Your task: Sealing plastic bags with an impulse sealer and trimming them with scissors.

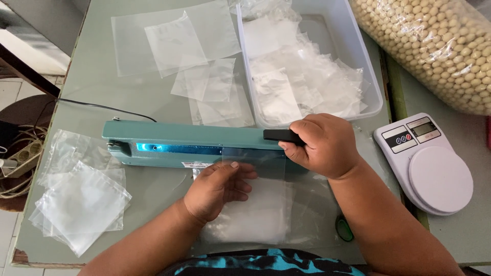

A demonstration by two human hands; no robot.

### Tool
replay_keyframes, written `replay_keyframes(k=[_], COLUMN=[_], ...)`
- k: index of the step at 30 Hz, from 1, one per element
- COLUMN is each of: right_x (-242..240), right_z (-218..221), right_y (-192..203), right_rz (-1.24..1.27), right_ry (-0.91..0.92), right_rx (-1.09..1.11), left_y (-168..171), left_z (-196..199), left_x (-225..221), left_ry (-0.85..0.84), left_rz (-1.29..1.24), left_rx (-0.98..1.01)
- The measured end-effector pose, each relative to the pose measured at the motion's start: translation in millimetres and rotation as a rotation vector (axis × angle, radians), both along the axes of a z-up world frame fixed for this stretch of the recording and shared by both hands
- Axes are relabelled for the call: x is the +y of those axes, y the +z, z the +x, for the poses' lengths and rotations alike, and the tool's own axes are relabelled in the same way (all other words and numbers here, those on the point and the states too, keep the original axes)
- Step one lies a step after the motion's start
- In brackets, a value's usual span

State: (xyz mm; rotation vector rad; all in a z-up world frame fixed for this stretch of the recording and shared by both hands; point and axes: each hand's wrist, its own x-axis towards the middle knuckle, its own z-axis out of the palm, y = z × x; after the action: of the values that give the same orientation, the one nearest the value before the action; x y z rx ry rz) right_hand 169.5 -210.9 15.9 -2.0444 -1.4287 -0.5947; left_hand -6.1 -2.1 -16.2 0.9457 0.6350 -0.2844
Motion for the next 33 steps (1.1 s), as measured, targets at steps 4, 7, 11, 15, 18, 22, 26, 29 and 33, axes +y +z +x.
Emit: replay_keyframes(k=[4, 7, 11, 15, 18, 22, 26, 29, 33], right_x=[-0.1, 0.5, 0.8, -0.7, -1.2, -0.3, -1.6, -2.8, -1.4], right_z=[0.8, 0.7, 0.2, 0.8, 0.7, 1.7, 1.7, 2.1, 0.1], right_y=[-0.4, 0.1, -0.8, -2.0, -0.4, 1.8, 0.1, -1.3, -0.1], right_rz=[-0.008, -0.010, 0.001, -0.012, -0.020, -0.025, -0.051, -0.057, -0.069], right_ry=[0.002, 0.003, 0.003, 0.009, 0.003, 0.017, -0.001, -0.011, -0.005], right_rx=[-0.007, -0.011, -0.010, 0.000, 0.006, 0.024, 0.066, 0.039, 0.037], left_y=[0.1, 0.9, 3.0, 0.0, -2.5, 0.7, -2.1, -0.6, 0.7], left_z=[0.5, 0.5, 0.4, -0.1, -0.5, -0.7, -0.9, -0.7, -2.1], left_x=[0.1, 0.0, 0.6, 0.2, 0.2, 0.8, 0.9, 0.3, 0.8], left_ry=[-0.008, -0.013, -0.017, -0.016, -0.021, -0.014, -0.026, -0.019, -0.011], left_rz=[0.004, 0.010, 0.014, 0.020, 0.006, -0.001, 0.006, 0.015, 0.011], left_rx=[-0.008, -0.004, 0.005, -0.008, -0.026, -0.034, -0.045, -0.039, -0.038])
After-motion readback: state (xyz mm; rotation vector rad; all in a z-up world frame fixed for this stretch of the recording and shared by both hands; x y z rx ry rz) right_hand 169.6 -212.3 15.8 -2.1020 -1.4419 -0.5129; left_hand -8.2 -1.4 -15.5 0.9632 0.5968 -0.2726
